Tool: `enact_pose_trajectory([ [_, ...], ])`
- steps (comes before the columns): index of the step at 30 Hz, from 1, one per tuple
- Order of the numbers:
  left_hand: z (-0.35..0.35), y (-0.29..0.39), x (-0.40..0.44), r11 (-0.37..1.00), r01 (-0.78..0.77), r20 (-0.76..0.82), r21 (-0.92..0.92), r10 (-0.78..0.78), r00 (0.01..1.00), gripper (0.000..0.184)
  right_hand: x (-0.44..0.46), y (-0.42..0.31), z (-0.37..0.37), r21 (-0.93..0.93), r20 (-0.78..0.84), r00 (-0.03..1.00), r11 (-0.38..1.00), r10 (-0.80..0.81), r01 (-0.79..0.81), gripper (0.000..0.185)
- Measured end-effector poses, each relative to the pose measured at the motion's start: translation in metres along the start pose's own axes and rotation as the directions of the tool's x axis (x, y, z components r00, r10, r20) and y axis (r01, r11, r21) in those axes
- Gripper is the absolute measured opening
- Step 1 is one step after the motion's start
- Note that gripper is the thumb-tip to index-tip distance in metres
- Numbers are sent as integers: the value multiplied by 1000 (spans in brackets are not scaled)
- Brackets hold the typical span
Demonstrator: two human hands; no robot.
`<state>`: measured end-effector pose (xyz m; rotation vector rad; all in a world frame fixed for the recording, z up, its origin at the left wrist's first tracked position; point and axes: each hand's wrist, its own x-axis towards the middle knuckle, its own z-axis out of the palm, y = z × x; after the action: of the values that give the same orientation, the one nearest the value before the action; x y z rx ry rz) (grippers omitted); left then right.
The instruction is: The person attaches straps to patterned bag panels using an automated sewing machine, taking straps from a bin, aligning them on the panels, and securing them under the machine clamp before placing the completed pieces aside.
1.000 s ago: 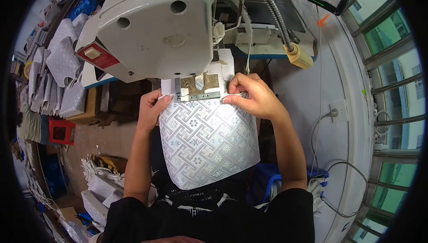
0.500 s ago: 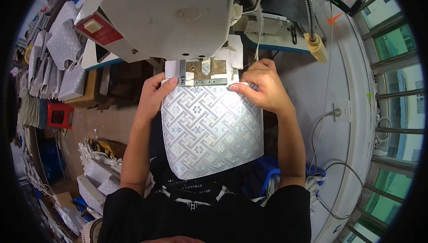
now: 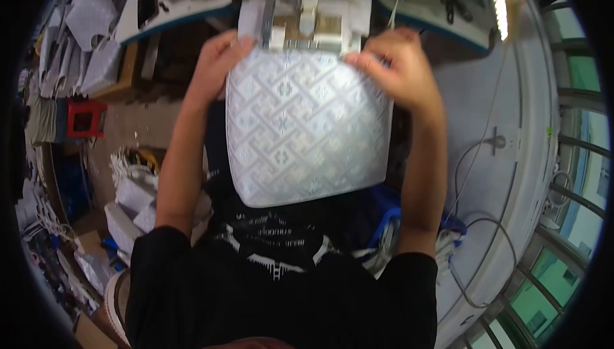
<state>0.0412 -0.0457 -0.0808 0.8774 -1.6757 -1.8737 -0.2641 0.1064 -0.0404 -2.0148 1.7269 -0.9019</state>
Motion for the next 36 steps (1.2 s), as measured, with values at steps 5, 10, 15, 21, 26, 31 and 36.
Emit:
enact_pose_trajectory([
  [5, 0, -11, 7, 986, -117, 18, -119, 120, 993, 28, 2, 1, 1, -20, -36, 999, 999, 27, -28, 29],
  [10, -4, -10, 6, 994, -106, -12, -21, 106, 994, 26, -6, -13, 1, -124, -151, 988, 992, -45, 26, 25],
  [15, 27, 28, -18, 722, -352, -270, 595, 592, 759, 27, 14, -28, -2, 79, -447, 892, 996, 73, -42, 20],
  [21, 54, 70, -25, 304, -441, 200, 845, 585, 786, 47, 71, -44, 2, -98, -390, 914, 992, -115, 83, 19],
  [26, 66, 70, -18, 265, -362, 168, 894, 549, 819, 53, 80, -47, 9, -63, -334, 942, 998, -39, 19, 23],
  [31, 73, 66, -11, 250, -344, 147, 905, 575, 805, 51, 80, -48, 8, 108, -274, 961, 994, 39, -10, 26],
  [36, 71, 64, -10, 272, -373, 148, 887, 598, 788, 49, 87, -38, 5, 4, -320, 947, 1000, -16, 18, 27],
])
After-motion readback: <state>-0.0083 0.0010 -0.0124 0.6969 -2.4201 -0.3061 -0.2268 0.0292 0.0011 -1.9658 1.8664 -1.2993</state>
